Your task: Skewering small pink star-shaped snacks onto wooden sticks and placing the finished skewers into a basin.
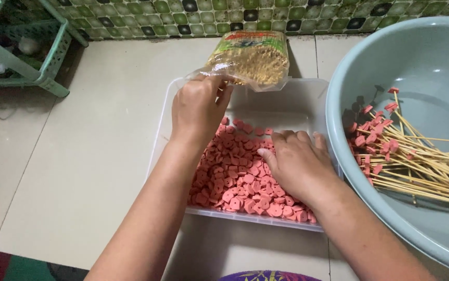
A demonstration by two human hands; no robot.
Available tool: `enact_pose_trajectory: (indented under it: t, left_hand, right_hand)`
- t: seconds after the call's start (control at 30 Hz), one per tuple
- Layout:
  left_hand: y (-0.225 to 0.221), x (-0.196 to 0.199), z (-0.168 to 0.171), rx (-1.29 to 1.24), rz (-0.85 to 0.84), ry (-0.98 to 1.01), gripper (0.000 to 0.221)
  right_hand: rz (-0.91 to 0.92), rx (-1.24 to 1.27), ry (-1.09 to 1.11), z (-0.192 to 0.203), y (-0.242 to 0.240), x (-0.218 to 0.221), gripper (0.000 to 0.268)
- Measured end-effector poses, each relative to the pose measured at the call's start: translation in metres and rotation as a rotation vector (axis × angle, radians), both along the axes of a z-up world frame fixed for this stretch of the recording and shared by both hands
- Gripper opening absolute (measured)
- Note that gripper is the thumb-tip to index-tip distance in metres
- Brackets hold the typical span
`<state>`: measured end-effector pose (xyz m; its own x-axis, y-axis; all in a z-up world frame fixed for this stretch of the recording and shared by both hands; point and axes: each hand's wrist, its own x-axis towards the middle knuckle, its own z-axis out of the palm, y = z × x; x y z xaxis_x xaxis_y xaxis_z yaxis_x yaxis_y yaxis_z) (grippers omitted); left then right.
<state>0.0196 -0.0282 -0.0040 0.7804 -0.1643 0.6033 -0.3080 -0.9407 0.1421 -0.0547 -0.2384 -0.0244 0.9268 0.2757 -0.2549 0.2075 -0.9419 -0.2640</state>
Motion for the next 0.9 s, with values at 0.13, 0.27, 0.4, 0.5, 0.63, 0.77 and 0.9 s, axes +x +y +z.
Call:
enact_pose_trajectory:
  t: [0.13, 0.27, 0.4, 0.5, 0.63, 0.77, 0.9]
  left_hand:
    - [0.003, 0.008, -0.003, 0.006, -0.019, -0.084, 0.011]
    - [0.004, 0.003, -0.007, -0.015, -0.054, -0.112, 0.008]
    - [0.001, 0.001, -0.005, -0.037, -0.145, -0.125, 0.012]
    - [-0.008, -0.018, 0.01, -0.065, -0.329, -0.133, 0.017]
    - [-0.023, -0.054, 0.038, -0.059, -0.432, -0.062, 0.018]
    - [-0.043, -0.082, 0.048, 0.113, -0.537, 0.036, 0.013]
    - [-0.051, -0.11, 0.051, -0.024, -0.71, 0.198, 0.013]
  right_hand:
    - [0.007, -0.009, -0.002, 0.0, 0.001, 0.001, 0.06]
    - [-0.003, -0.005, 0.003, -0.003, 0.001, -0.002, 0.061]
    - [0.001, -0.008, -0.049, -0.009, 0.001, 0.002, 0.054]
    - [-0.021, 0.265, -0.378, -0.017, -0.003, 0.011, 0.029]
    - [-0.288, 0.934, -0.16, 0.043, 0.009, 0.0, 0.031]
    - [-0.602, 1.4, 0.362, 0.068, 0.019, 0.009, 0.04]
    - [-0.468, 1.218, 0.459, 0.051, 0.025, 0.027, 0.043]
